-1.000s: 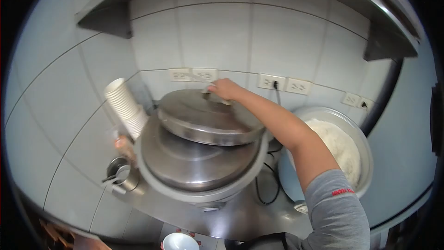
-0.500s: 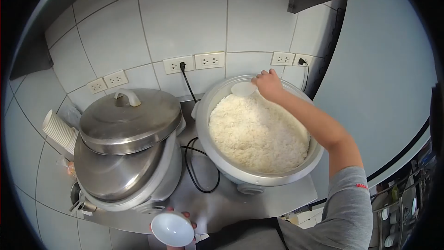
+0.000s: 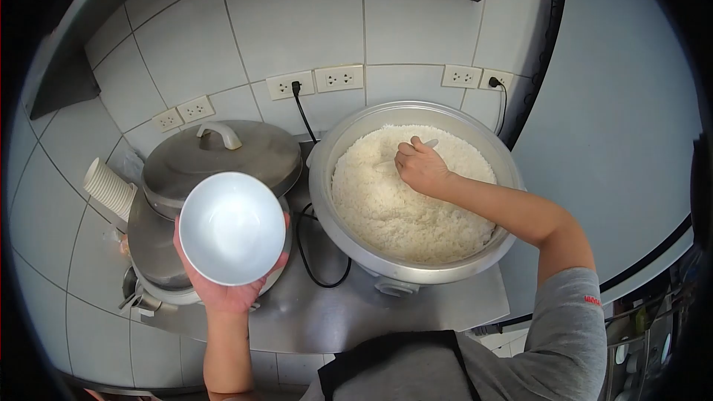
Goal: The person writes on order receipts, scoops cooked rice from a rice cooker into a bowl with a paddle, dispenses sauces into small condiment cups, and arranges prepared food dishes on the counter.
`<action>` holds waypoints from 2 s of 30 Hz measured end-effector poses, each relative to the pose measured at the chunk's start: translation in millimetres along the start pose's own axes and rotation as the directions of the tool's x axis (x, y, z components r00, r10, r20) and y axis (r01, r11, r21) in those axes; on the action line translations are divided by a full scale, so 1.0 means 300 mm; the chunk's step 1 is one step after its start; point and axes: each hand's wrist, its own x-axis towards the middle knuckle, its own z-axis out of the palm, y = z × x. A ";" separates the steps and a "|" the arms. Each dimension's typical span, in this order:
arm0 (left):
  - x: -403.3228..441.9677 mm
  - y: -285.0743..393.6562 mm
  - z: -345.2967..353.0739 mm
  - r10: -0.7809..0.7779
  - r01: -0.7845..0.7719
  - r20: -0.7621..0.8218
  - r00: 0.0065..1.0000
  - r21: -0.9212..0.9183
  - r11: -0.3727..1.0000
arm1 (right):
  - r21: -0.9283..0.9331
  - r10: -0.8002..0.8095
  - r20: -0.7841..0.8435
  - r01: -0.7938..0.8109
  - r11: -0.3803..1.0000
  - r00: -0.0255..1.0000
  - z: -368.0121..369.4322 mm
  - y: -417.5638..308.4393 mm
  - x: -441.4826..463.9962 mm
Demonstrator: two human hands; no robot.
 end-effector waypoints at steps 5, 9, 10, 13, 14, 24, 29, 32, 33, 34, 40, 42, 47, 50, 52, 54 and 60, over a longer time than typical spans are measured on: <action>0.008 -0.012 0.022 -0.108 0.104 0.055 0.993 0.070 0.992 | 0.092 0.025 -0.028 -0.022 0.996 0.999 -0.065 -0.035 -0.055; 0.039 -0.025 0.020 -0.135 0.138 -0.032 0.990 0.145 0.980 | 0.254 -0.002 -0.047 0.014 0.967 0.999 -0.176 -0.105 -0.120; 0.049 -0.030 0.016 -0.145 0.151 -0.047 0.988 0.172 0.973 | 0.259 -0.006 -0.019 0.011 0.966 1.000 -0.205 -0.106 -0.132; 0.080 -0.041 0.010 -0.167 0.181 -0.079 0.983 0.241 0.953 | 0.307 -0.012 0.015 0.007 0.952 1.000 -0.278 -0.097 -0.153; 0.087 -0.046 0.013 -0.179 0.195 -0.084 0.980 0.256 0.947 | 0.350 -0.002 -0.001 0.003 0.937 1.000 -0.296 -0.099 -0.167; 0.166 -0.123 0.053 -0.331 0.305 0.017 0.943 0.347 0.887 | 0.690 0.161 0.456 -0.462 0.558 0.875 -0.362 -0.105 -0.296; 0.236 -0.189 0.057 -0.394 0.372 0.003 0.919 0.321 0.871 | 0.707 0.185 0.700 -0.706 -0.047 0.689 -0.213 -0.030 -0.353; 0.290 -0.240 0.043 -0.376 0.368 -0.035 0.926 0.313 0.876 | 0.704 0.258 0.710 -0.671 -0.233 0.655 -0.215 0.082 -0.313; 0.312 -0.263 0.037 -0.373 0.367 -0.043 0.927 0.313 0.876 | 0.705 0.300 0.708 -0.662 -0.254 0.639 -0.256 0.122 -0.297; 0.337 -0.289 0.034 -0.366 0.367 -0.059 0.929 0.303 0.880 | 0.738 0.380 0.667 -0.639 -0.217 0.641 -0.313 0.147 -0.271; 0.468 -0.455 0.017 -0.358 0.363 -0.066 0.932 0.206 0.908 | 0.728 0.560 0.080 -0.432 0.532 0.825 -0.402 0.116 -0.156; 0.482 -0.475 0.009 -0.357 0.358 -0.040 0.933 0.195 0.913 | 0.702 0.653 0.043 -0.488 0.519 0.756 -0.392 0.147 -0.151; 0.465 -0.455 0.015 -0.406 0.397 0.024 0.913 0.169 0.902 | 0.199 0.654 0.146 -0.670 0.715 0.742 -0.162 0.266 -0.194; 0.458 -0.439 0.033 -0.427 0.402 0.075 0.901 0.225 0.888 | -0.055 0.514 0.142 -0.512 0.857 0.846 0.030 0.249 -0.242; 0.463 -0.431 0.040 -0.422 0.386 0.104 0.901 0.253 0.887 | -0.082 0.407 0.122 -0.400 0.913 0.905 0.084 0.210 -0.201; 0.458 -0.427 0.063 -0.406 0.382 0.055 0.912 0.242 0.892 | -0.163 0.321 0.208 -0.291 0.943 0.924 0.059 0.171 -0.151; 0.442 -0.425 0.068 -0.416 0.390 0.059 0.907 0.250 0.886 | -0.294 0.159 0.265 -0.077 0.953 0.951 0.029 0.079 -0.089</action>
